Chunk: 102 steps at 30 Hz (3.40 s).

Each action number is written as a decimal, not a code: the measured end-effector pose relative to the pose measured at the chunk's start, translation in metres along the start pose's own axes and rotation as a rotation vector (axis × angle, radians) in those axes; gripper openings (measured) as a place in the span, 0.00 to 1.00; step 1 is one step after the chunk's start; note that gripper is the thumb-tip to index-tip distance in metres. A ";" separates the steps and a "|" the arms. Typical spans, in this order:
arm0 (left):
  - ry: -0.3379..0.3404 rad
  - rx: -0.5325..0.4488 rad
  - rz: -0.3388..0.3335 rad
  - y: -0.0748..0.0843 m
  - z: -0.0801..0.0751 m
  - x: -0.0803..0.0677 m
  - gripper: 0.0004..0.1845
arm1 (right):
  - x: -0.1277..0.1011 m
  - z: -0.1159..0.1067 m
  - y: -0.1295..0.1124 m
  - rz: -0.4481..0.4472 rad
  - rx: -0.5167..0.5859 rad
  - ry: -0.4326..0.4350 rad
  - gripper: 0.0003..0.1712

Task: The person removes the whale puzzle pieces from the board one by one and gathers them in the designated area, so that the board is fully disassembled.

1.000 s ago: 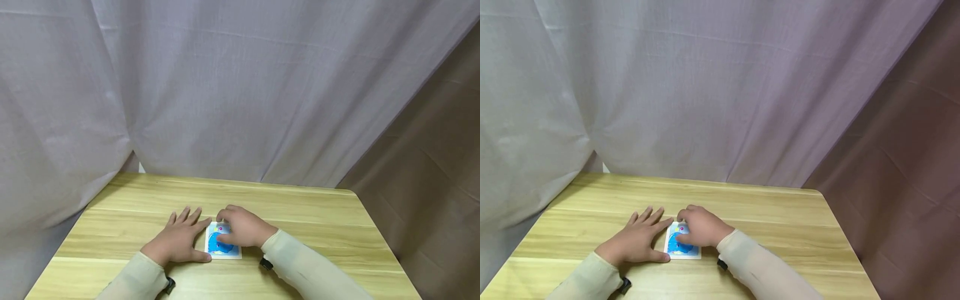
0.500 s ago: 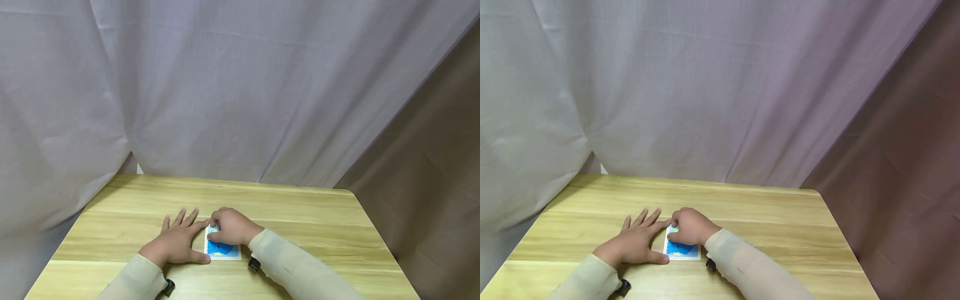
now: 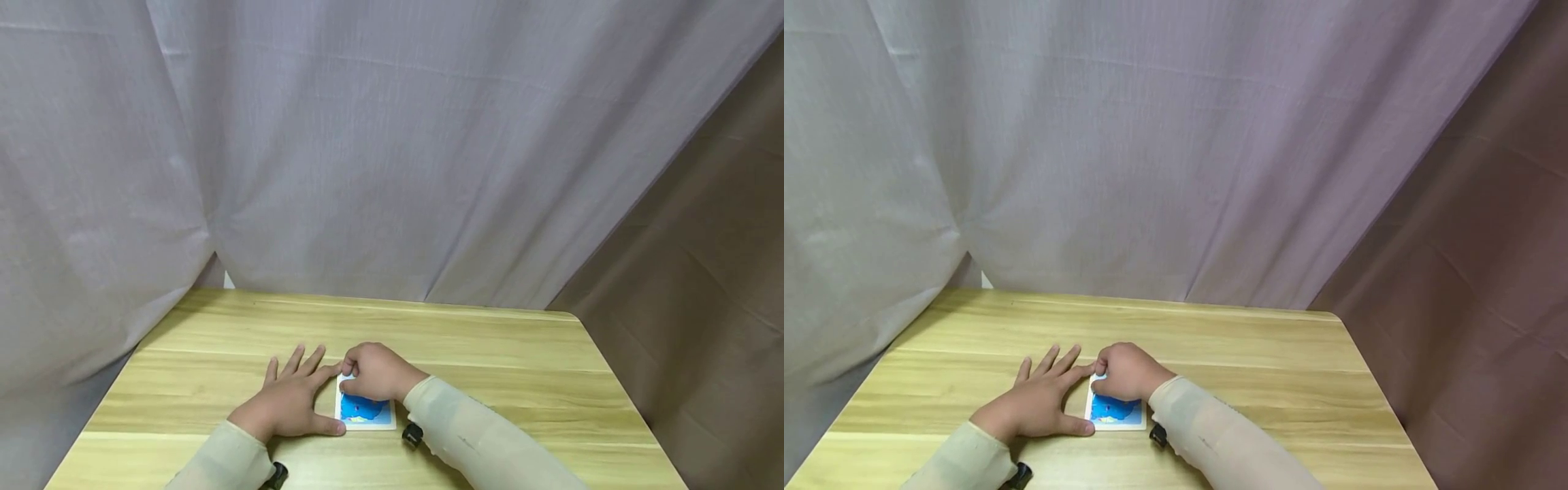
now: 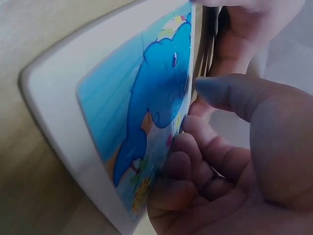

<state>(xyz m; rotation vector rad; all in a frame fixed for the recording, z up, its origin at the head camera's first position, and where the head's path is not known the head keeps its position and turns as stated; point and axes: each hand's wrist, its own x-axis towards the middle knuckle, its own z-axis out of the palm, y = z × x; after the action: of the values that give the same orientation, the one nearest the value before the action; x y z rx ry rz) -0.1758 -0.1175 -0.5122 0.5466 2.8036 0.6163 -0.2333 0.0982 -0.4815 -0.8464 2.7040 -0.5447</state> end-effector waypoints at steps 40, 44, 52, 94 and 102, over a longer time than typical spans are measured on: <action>0.003 0.029 -0.024 0.003 -0.002 -0.001 0.58 | 0.000 -0.002 -0.009 0.084 0.016 -0.029 0.12; 0.009 0.038 -0.024 0.003 -0.001 -0.001 0.58 | 0.002 0.001 -0.004 0.094 0.057 -0.049 0.10; 0.010 0.034 -0.027 0.002 -0.001 -0.001 0.58 | 0.002 0.003 -0.003 0.075 0.057 -0.044 0.10; -0.003 0.049 -0.020 0.003 -0.003 0.000 0.60 | -0.006 0.004 0.004 0.124 0.137 0.105 0.13; 0.005 0.056 -0.022 0.003 -0.002 0.001 0.60 | -0.006 0.005 0.004 0.128 0.155 0.100 0.10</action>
<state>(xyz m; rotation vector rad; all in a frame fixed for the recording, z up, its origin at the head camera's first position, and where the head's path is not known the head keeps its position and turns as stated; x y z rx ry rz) -0.1764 -0.1154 -0.5098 0.5253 2.8349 0.5367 -0.2286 0.1035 -0.4866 -0.6166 2.7375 -0.7748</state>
